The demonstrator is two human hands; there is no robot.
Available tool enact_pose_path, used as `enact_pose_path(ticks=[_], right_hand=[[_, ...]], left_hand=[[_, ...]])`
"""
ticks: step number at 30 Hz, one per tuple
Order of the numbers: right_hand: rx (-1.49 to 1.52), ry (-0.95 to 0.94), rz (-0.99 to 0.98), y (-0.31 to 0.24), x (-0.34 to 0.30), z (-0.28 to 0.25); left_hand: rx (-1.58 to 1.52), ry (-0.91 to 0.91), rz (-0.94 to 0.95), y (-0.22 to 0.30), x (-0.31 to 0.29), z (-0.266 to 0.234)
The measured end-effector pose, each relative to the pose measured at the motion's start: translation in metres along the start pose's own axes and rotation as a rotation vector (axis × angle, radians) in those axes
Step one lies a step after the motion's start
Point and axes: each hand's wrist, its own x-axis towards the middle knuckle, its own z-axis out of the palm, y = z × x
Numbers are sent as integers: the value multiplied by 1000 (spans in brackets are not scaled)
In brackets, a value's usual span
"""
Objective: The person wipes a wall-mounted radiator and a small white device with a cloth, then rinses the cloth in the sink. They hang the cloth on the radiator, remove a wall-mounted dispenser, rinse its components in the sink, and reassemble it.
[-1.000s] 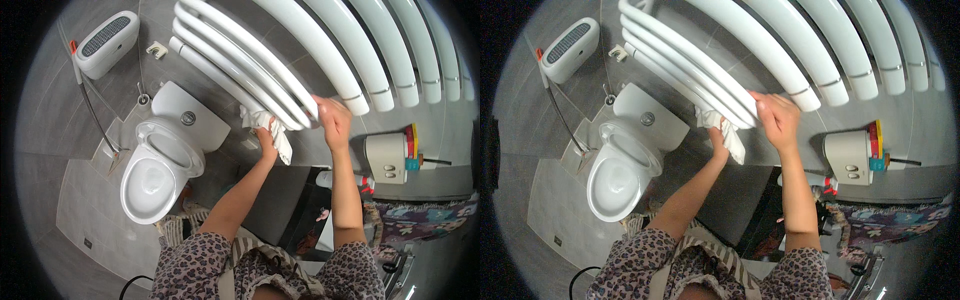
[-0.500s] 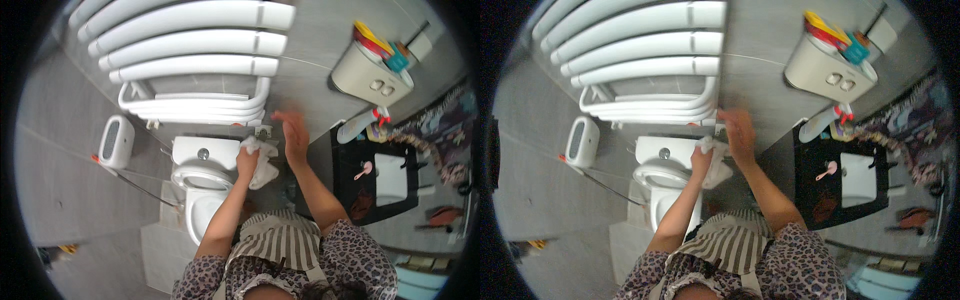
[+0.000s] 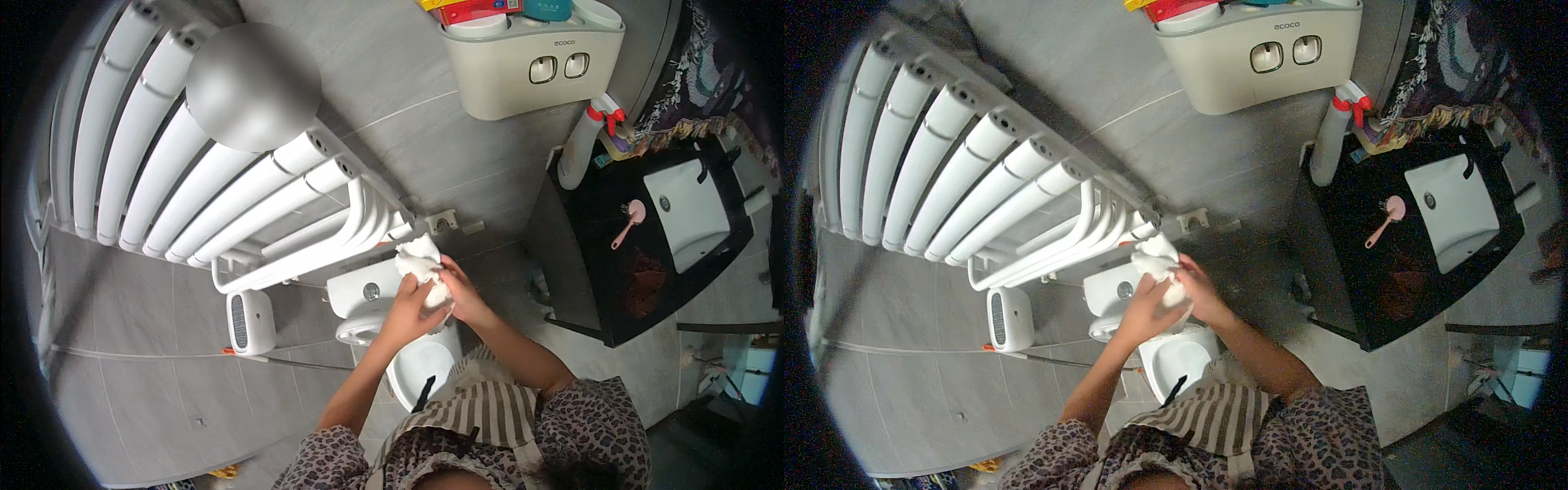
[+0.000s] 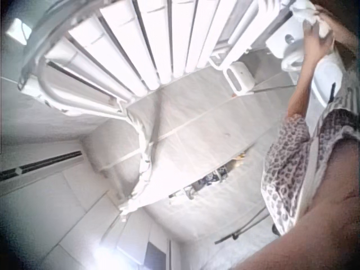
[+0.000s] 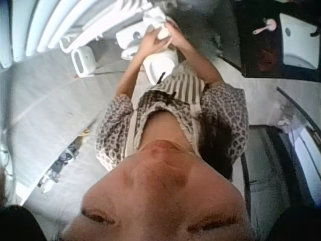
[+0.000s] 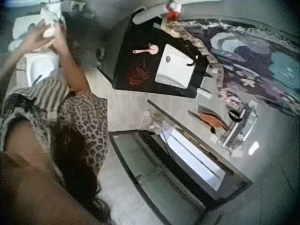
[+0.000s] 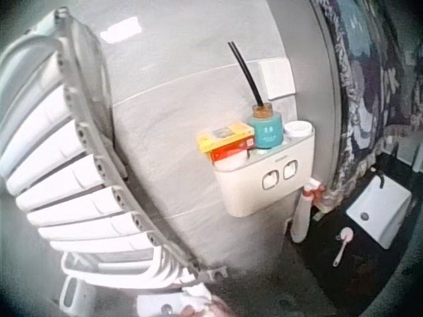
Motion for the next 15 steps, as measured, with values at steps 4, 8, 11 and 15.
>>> enact_pose_path(ticks=[4,8,11,15], right_hand=[[22,148,-328,-25,34,5],[-82,196,-425,-69,72,26],[-633,-77,-817,-118,88,85],[-1135,71,-1041,-88,113,98]], left_hand=[[120,281,231,22,8,-52],[618,638,232,32,3,-99],[817,709,2,13,16,-109],[842,605,-60,-3,32,-111]])
